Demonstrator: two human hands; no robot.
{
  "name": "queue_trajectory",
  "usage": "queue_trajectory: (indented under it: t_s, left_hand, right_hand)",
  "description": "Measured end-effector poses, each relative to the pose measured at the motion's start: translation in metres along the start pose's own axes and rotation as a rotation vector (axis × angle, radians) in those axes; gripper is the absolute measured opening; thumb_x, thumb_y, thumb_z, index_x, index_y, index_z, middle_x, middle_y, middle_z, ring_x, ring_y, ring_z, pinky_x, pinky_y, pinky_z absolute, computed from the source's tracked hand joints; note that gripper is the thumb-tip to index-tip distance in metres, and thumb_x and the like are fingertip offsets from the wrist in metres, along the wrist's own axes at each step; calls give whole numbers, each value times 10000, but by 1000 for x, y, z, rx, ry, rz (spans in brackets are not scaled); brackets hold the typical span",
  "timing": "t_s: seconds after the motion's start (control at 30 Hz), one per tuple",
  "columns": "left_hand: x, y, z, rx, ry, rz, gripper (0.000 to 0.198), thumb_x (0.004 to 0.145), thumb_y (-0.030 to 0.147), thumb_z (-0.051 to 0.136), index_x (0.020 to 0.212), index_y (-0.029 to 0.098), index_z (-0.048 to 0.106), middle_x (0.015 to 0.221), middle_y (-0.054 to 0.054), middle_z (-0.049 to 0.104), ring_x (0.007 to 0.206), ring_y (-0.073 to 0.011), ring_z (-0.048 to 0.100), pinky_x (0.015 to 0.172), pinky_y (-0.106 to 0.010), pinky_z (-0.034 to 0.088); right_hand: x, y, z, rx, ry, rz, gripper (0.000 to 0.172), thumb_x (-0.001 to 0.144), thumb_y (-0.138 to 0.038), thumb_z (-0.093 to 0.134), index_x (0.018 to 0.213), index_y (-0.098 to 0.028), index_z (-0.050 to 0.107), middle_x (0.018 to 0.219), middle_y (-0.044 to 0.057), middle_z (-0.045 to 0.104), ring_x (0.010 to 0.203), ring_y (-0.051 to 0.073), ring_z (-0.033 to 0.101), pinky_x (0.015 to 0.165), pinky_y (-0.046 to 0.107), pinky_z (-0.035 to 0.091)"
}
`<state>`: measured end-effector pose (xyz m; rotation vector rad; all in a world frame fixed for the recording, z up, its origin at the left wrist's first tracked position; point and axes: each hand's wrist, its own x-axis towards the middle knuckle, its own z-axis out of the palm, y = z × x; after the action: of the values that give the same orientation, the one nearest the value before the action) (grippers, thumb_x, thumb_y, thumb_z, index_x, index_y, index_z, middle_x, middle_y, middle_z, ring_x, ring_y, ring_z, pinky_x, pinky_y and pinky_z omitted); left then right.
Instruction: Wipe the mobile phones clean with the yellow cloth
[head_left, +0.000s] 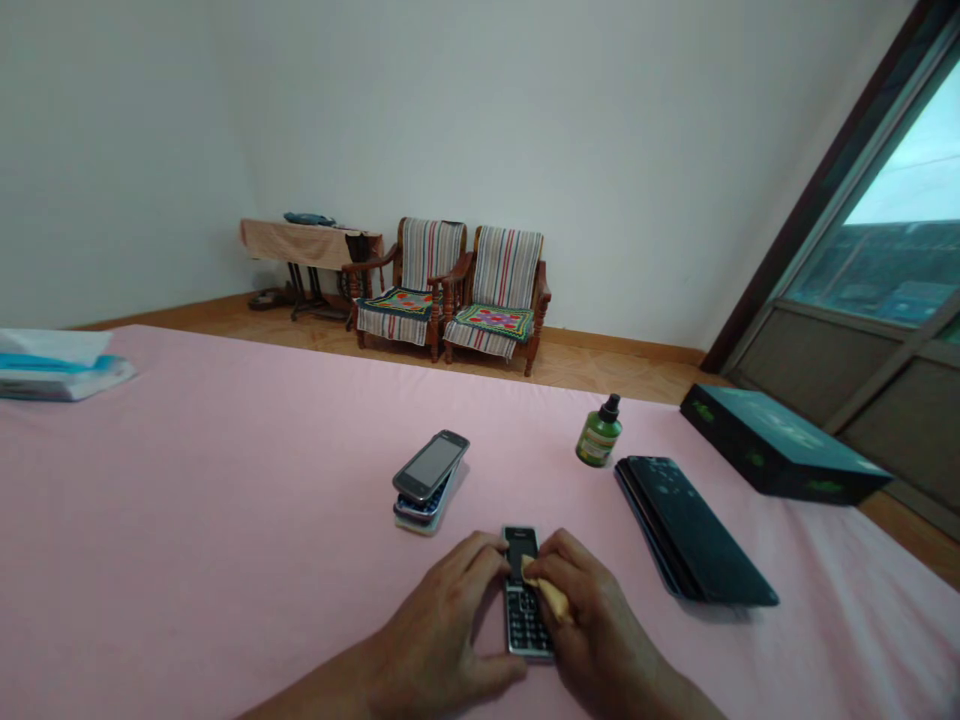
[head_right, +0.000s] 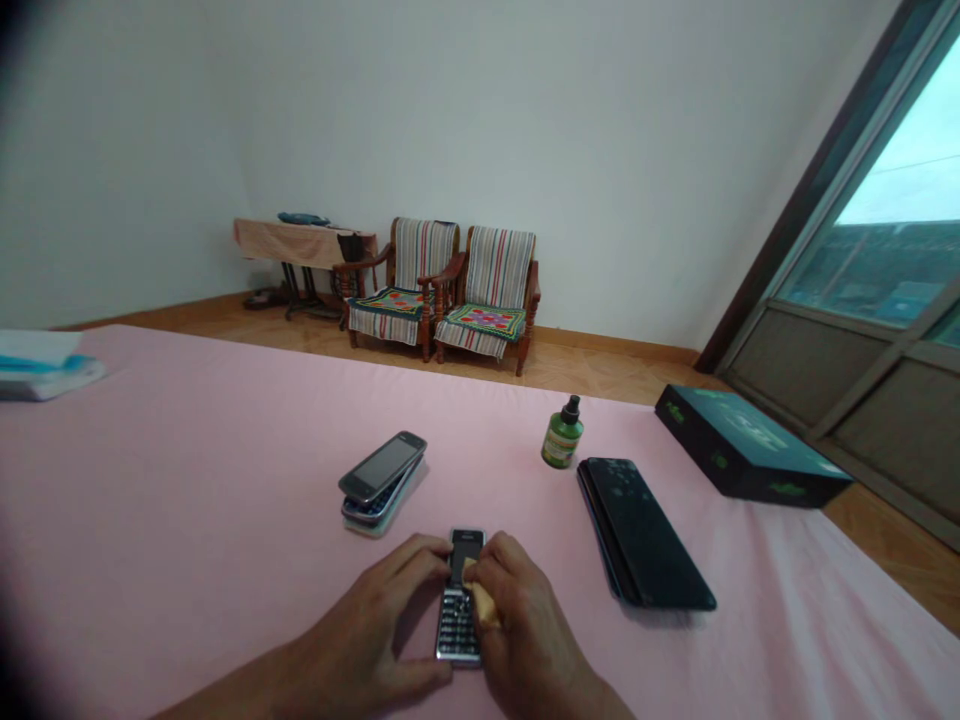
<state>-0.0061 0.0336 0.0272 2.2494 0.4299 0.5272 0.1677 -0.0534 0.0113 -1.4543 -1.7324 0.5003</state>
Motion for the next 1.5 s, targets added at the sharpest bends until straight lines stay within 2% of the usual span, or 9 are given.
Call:
queue_trajectory:
  t_s: [0.23,0.43,0.63,0.8,1.0,1.17,1.27,1.5]
  left_hand:
    - [2,3,-3,-9,-4,-2,560,564,20,817,1041,197,584,1102,-36,554,1055,-211,540,970,-273,434]
    - [3,-1,-3,-18,-22,-7,608,578,82,841,1112,207,579,1186,-53,544,1126,-234,526,1015,-317,419]
    - [3,-4,-3,-14,-13,-23,617,587,156,869,1121,226,568,1246,-57,535,1165,-259,518,1030,-350,415]
    - [5,-5,-3,-14,-10,-13,567,572,174,891,1044,210,578,1152,-45,574,1097,-247,546,972,-325,441]
    - [5,-3,-2,-58,16,27,617,595,126,875,1108,226,547,1136,-33,570,1074,-225,543,959,-300,440]
    - [3,-5,-1,4,-15,-22,606,559,146,883,1070,193,561,1112,-54,553,1071,-250,539,978,-340,438]
    - [3,-6,-1,0,-19,-18,612,557,157,887,1072,203,560,1111,-49,554,1065,-247,541,973,-340,443]
    - [3,-5,-1,-2,-8,-27,569,599,179,855,1086,212,563,1142,-53,558,1072,-250,545,964,-343,449]
  right_hand:
    - [3,-6,-1,71,-47,-51,269,747,48,497,795,-204,577,843,9,547,786,148,538,657,235,407]
    - [4,5,-5,-9,62,60,229,802,9,478,756,-192,578,803,9,528,706,140,525,606,248,383]
    - [1,-3,-3,-79,-15,-4,225,794,-14,479,801,-209,591,840,34,552,803,184,539,672,282,410]
    - [3,-8,9,-132,-22,-19,256,692,-9,508,831,-191,622,883,85,576,838,232,523,681,327,427]
    - [8,-14,13,-133,-51,-9,340,634,48,481,836,-183,628,930,102,593,886,240,532,723,335,449]
    - [3,-7,1,-132,-7,16,260,707,25,479,793,-200,576,834,59,561,791,206,546,665,300,441]
    - [1,-4,1,-135,1,40,244,711,21,471,763,-200,557,831,58,552,772,203,546,653,302,436]
    - [5,-9,7,-105,-42,-6,376,601,50,461,846,-197,603,913,83,576,871,234,532,722,337,445]
